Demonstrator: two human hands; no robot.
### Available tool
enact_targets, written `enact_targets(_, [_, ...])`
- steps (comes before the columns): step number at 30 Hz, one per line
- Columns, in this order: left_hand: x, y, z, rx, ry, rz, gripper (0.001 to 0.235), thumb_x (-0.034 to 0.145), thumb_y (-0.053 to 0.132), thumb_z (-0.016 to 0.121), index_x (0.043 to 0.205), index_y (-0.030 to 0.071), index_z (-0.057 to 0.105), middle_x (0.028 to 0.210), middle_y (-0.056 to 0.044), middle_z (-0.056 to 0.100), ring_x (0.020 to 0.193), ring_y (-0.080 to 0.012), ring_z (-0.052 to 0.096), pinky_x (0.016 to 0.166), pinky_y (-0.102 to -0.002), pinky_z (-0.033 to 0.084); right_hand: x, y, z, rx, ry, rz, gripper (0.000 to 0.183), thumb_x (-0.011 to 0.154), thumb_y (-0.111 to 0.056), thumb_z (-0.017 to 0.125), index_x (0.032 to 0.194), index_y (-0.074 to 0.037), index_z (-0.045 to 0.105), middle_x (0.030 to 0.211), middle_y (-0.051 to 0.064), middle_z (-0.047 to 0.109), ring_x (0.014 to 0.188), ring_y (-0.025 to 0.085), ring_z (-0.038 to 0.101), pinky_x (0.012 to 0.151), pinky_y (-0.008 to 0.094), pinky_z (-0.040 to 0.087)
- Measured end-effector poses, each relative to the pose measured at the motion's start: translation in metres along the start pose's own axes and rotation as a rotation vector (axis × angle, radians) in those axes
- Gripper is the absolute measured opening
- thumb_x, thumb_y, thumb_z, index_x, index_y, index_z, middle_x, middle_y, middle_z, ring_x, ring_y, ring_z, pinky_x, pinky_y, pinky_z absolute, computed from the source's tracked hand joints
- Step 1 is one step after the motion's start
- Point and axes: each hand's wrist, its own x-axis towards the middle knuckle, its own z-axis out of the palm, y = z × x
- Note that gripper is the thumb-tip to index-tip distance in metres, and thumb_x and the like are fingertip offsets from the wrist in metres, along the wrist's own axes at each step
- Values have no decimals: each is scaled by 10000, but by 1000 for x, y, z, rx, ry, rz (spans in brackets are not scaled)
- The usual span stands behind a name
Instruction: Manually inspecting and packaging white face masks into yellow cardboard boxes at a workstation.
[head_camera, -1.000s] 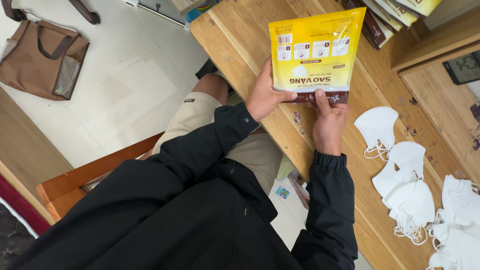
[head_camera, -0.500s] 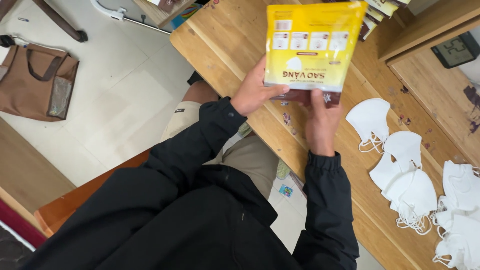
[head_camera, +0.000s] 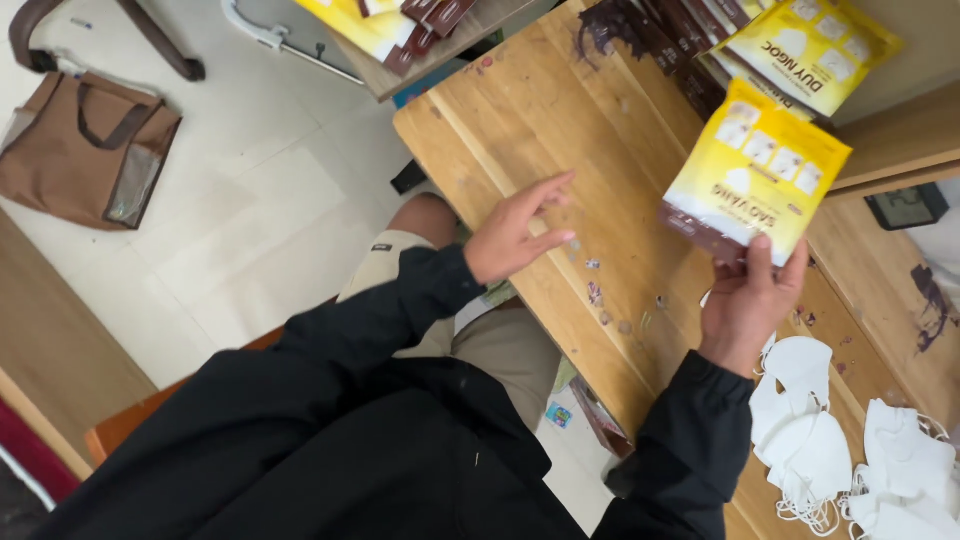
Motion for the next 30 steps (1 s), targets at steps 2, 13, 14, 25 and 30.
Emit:
enact_targets(2, [-8, -16, 1, 137, 27, 100, 620, 1046, 336, 639, 1551, 94, 374, 1322, -156, 629, 1263, -299, 607, 1072, -421, 508, 10, -17, 10, -31, 58, -12, 383, 1006, -192, 694, 1375, -148, 604, 1266, 26, 743, 969, 108, 721, 712, 211, 555])
enact_targets(13, [-10, -23, 5, 299, 126, 396, 246, 1091, 166, 536, 1258, -8, 583, 975, -172, 634, 890, -343, 623, 816, -464, 529, 117, -30, 10, 33, 281, 27, 377, 1014, -181, 588, 1390, -175, 617, 1163, 73, 833, 808, 152, 784, 682, 252, 583])
enact_targets(14, [-10, -23, 5, 315, 111, 426, 251, 1092, 148, 531, 1258, -31, 586, 994, -191, 638, 906, -359, 627, 839, -477, 539, 126, -31, 12, 34, 288, 17, 367, 1024, -147, 565, 1386, -176, 620, 1179, 70, 845, 847, 172, 828, 655, 248, 564])
enact_targets(25, [-6, -21, 1, 353, 71, 495, 184, 1069, 46, 538, 1192, -63, 623, 992, -207, 656, 913, -360, 648, 887, -466, 565, 211, -26, 5, -128, 334, -24, 590, 1057, -105, 597, 1597, -103, 358, 1034, 27, 690, 681, 78, 641, 539, 236, 409])
enact_targets(30, [-3, -11, -1, 274, 85, 520, 174, 1046, 39, 530, 1116, -74, 641, 966, -224, 666, 870, -393, 650, 916, -522, 564, 289, 40, -59, -913, 334, -564, 194, 779, -188, 768, 922, -125, 882, 826, -81, 798, 724, 41, 679, 574, 299, 594])
